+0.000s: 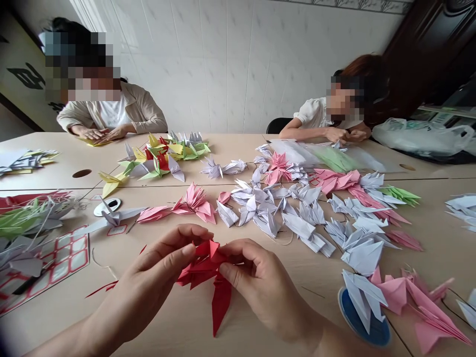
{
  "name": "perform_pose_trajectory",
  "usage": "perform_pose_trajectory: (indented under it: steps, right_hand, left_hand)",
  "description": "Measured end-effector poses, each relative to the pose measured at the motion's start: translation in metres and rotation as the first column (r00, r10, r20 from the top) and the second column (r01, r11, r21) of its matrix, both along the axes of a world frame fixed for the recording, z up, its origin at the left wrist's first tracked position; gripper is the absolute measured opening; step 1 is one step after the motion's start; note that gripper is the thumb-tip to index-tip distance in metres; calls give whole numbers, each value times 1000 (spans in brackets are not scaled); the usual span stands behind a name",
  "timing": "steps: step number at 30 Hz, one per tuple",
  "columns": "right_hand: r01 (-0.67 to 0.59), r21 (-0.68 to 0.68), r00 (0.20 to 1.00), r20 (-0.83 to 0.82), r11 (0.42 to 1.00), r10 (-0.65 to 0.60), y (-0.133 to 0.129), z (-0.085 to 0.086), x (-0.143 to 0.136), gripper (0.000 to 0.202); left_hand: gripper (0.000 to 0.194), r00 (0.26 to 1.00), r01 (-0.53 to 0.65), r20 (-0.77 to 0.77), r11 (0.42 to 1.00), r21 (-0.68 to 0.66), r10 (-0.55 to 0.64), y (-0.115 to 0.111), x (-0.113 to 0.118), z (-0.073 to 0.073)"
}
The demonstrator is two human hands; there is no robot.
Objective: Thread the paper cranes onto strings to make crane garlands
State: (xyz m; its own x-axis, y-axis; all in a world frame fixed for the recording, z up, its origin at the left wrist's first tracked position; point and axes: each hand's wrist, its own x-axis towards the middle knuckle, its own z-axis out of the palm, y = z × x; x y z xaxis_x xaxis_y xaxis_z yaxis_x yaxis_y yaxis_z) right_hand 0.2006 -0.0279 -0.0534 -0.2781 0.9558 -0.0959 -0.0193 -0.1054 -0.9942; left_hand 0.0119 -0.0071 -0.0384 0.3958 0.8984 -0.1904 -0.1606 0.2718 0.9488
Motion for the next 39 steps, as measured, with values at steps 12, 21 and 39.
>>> perform_pose_trajectory:
  steps: [12, 21, 39]
  right_hand:
    - [69, 80, 994, 74, 994, -75, -4, -3, -2, 24]
    - [122, 90, 991, 39, 988, -126, -4, -4, -1, 25]
    - [91, -185, 950, -279, 978, -141, -3, -1, -4, 19]
  left_hand:
    - [30, 978, 124, -185, 982, 143, -96, -10, 0, 0]
    - [29, 927, 142, -369, 973, 180, -67, 0, 2, -4]
    - [28, 974, 159, -173, 984, 81, -144, 2, 1, -1]
